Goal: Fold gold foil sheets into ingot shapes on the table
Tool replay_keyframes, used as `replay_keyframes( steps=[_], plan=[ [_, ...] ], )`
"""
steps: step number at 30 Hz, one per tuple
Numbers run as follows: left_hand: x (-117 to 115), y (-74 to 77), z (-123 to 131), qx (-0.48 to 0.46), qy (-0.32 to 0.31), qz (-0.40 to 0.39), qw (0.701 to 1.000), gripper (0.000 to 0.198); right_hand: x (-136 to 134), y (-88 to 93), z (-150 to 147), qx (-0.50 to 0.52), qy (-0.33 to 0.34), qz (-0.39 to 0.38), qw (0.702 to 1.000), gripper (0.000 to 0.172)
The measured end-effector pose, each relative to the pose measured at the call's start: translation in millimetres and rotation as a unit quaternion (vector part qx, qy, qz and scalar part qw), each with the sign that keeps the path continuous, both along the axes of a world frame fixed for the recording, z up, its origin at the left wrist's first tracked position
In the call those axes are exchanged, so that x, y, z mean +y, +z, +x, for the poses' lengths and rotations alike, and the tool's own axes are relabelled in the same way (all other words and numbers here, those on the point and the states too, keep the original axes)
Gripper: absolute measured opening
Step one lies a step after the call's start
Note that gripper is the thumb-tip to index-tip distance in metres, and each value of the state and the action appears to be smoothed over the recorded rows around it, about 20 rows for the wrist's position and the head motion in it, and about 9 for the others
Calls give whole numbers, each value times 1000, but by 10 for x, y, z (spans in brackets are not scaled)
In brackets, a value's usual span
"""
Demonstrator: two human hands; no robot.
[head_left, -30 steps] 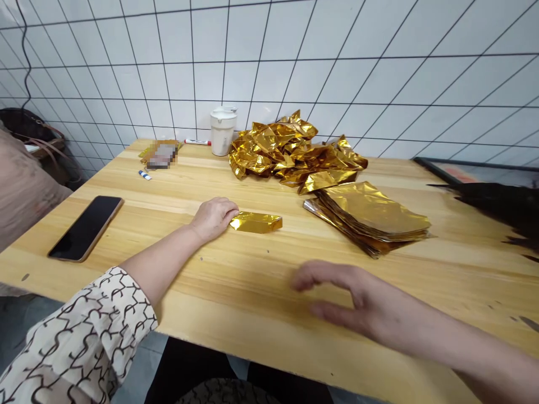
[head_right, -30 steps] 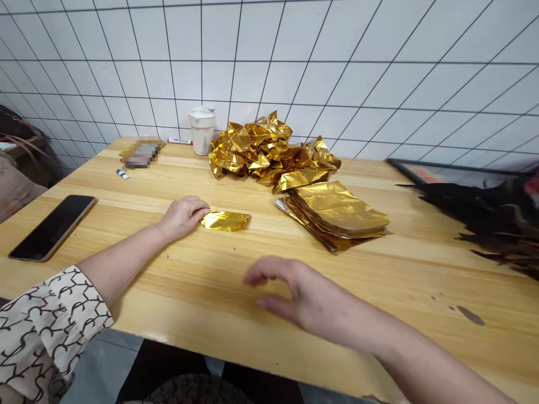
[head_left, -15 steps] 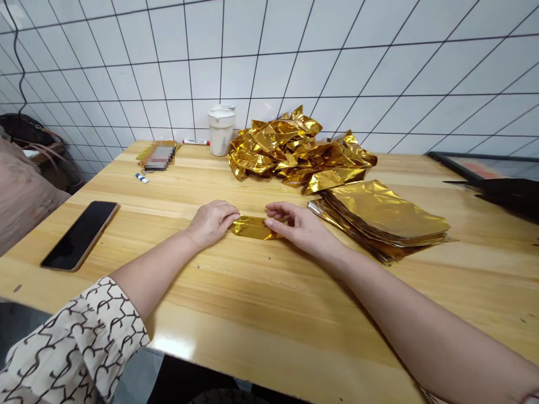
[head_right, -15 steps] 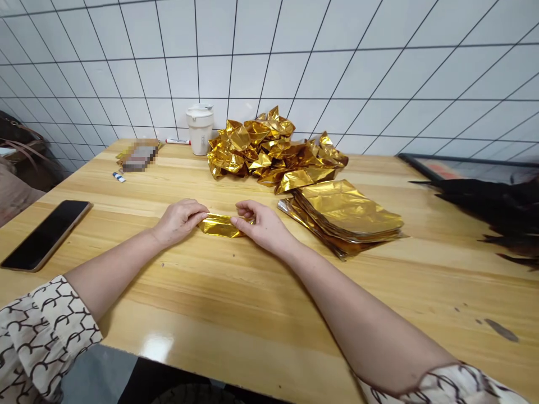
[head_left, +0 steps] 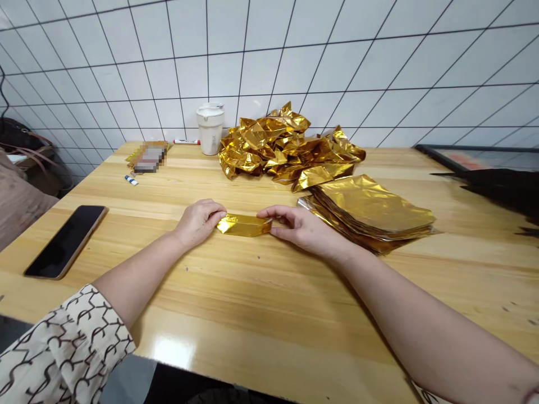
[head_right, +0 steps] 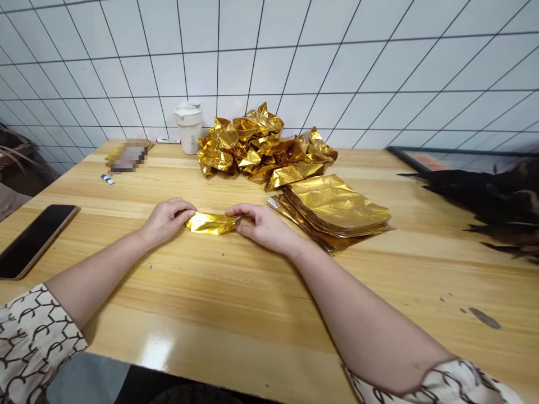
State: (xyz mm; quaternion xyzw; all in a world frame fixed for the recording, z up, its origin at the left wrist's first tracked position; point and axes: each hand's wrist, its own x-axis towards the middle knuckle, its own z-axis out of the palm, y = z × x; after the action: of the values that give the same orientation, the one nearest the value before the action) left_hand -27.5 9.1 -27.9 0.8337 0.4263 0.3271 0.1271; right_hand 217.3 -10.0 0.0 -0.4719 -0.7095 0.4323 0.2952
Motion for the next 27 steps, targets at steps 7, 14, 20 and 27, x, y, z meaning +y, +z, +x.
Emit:
replay_keyframes(
  steps=[7, 14, 20, 27],
  plan=[
    [-17, -23, -11, 19, -6, 25, 1000, 16, -18, -47, -98, 5, -24, 54, 998, 16],
    [-81, 9, 24, 67, -78, 115, 988, 16, -21, -113, -124, -30, -29, 107, 993, 10],
    [-76, -6, 49, 85, -74, 75, 991, 13, 3, -164, -128, -52, -20, 171, 984, 11],
    [-49, -9, 95, 83, -31, 51, 995, 12, 32, -215, -123, -71, -13, 218, 973, 13]
  ],
)
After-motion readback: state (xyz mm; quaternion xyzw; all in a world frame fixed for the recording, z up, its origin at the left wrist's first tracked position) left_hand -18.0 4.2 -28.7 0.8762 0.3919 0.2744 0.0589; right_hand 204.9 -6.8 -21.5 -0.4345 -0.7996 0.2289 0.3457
